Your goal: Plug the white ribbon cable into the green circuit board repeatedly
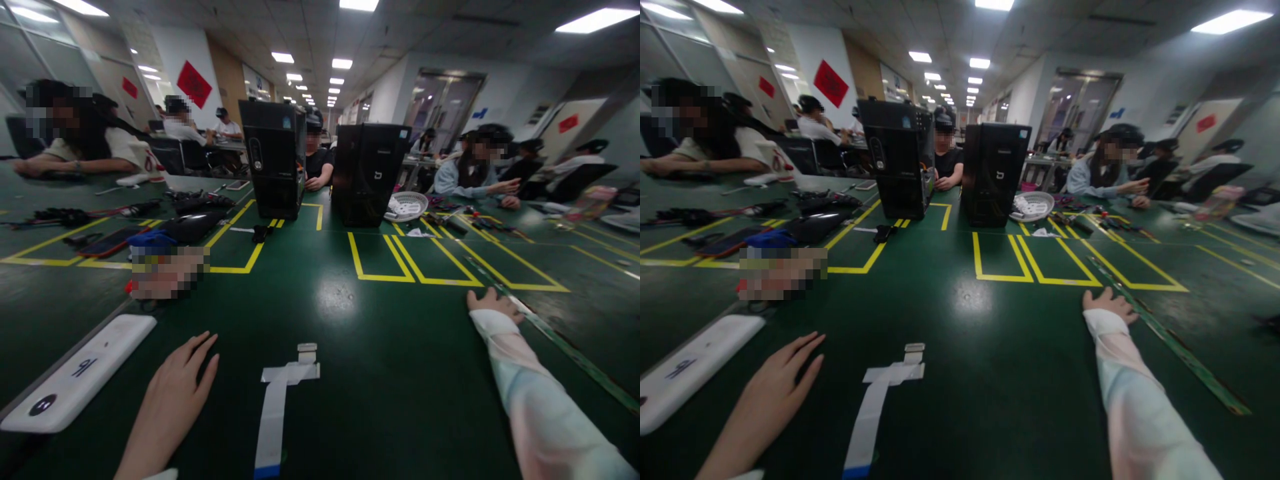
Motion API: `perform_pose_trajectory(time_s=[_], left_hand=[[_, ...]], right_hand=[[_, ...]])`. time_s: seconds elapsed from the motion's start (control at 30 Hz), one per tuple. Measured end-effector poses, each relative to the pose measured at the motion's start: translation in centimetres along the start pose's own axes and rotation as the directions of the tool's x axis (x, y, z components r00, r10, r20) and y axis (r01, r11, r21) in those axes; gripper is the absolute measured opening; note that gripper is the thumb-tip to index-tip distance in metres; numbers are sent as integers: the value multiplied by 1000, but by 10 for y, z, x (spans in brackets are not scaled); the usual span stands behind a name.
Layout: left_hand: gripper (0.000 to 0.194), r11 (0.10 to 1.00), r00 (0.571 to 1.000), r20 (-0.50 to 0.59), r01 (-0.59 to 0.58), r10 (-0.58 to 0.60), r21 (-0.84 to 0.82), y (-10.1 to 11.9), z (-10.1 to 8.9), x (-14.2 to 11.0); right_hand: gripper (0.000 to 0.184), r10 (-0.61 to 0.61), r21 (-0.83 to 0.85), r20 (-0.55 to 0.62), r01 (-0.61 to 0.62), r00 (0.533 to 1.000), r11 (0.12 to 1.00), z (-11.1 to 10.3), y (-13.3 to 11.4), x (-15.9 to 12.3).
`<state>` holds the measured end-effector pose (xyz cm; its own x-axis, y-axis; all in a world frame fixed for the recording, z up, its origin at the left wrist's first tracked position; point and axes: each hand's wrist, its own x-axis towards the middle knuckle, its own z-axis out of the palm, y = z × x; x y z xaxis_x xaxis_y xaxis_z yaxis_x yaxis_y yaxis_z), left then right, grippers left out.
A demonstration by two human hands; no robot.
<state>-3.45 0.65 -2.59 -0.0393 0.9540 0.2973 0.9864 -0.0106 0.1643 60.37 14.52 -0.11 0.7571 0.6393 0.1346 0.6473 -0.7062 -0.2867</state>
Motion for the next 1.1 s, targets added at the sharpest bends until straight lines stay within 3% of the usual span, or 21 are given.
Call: perform_pose_trajectory(time_s=[0.3, 0.43, 0.7, 0.93, 1.0, 1.1], left_hand=[[57, 1000, 999, -28, -21, 21, -4, 7, -6, 0], [57, 1000, 1000, -22, -16, 17, 9, 5, -5, -1], [59, 1000, 1000, 20, 10, -10, 6, 5, -4, 0], [63, 1000, 999, 35, 22, -23, 22, 1, -2, -1], [62, 999, 999, 31, 18, -18, 26, 2, -2, -1], [62, 1000, 1000, 17, 7, -8, 31, 4, -3, -1]], right_hand=[[70, 70, -1, -63, -70, 996, 998, -1, 4, -1], [71, 98, -25, -29, -99, 995, 995, -8, 5, -1], [72, -75, -113, 12, 75, 997, 991, -17, 30, -16], [67, -300, -202, 88, 312, 950, 928, -23, 67, -21], [70, -255, -172, 32, 256, 966, 951, -23, 78, -26], [77, -20, -129, -126, 3, 992, 992, -20, 101, -30]])
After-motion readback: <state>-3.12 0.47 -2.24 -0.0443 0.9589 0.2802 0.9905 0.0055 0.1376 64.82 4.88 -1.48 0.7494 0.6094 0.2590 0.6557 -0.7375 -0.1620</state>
